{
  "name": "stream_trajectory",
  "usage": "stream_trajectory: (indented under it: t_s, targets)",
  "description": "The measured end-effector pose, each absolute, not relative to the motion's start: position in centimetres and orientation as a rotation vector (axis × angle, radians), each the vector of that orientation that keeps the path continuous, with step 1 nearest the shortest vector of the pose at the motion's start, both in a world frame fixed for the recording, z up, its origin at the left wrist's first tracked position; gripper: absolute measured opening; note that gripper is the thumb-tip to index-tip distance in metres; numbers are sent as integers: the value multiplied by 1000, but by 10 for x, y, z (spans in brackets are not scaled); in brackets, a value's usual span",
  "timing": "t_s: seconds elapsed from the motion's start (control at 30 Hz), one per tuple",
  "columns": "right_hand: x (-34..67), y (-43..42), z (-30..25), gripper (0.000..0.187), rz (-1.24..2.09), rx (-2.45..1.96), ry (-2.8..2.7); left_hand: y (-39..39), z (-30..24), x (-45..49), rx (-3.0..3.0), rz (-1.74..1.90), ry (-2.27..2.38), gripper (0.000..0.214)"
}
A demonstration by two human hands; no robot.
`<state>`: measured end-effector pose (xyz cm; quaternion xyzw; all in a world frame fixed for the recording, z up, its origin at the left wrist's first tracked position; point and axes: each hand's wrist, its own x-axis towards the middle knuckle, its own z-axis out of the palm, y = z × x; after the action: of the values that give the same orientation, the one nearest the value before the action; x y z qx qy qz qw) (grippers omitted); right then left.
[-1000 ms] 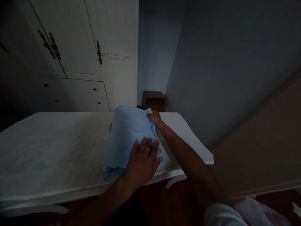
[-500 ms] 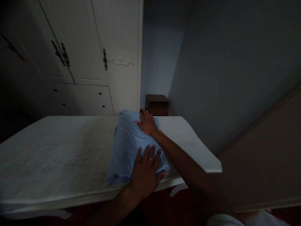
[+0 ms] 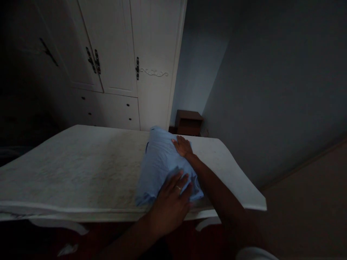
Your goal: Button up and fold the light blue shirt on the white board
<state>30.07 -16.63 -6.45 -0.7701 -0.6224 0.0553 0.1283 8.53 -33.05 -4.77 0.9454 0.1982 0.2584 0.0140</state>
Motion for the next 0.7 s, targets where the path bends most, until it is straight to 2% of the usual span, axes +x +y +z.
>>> stream_trajectory:
  t_s: [0.1, 0.2, 0.33, 0.5, 0.7]
  targets:
    - [299, -167, -62, 67, 148, -2227, -1818, -328, -43, 47, 2837, 1122, 717, 41]
    - [298, -168, -60, 67, 160, -2222, -1831, -317, -48, 11, 2723, 1249, 923, 54]
    - [300, -168, -59, 69, 206, -2253, -1847, -300, -65, -9, 2642, 1114, 1080, 74]
    - [292, -172, -47, 76, 233, -2315, -1868, -292, -75, -2, 2612, 1018, 1048, 72]
    - [233, -207, -30, 87, 17, -2146, -1924, -281, -68, 8, 2713, 1072, 866, 78]
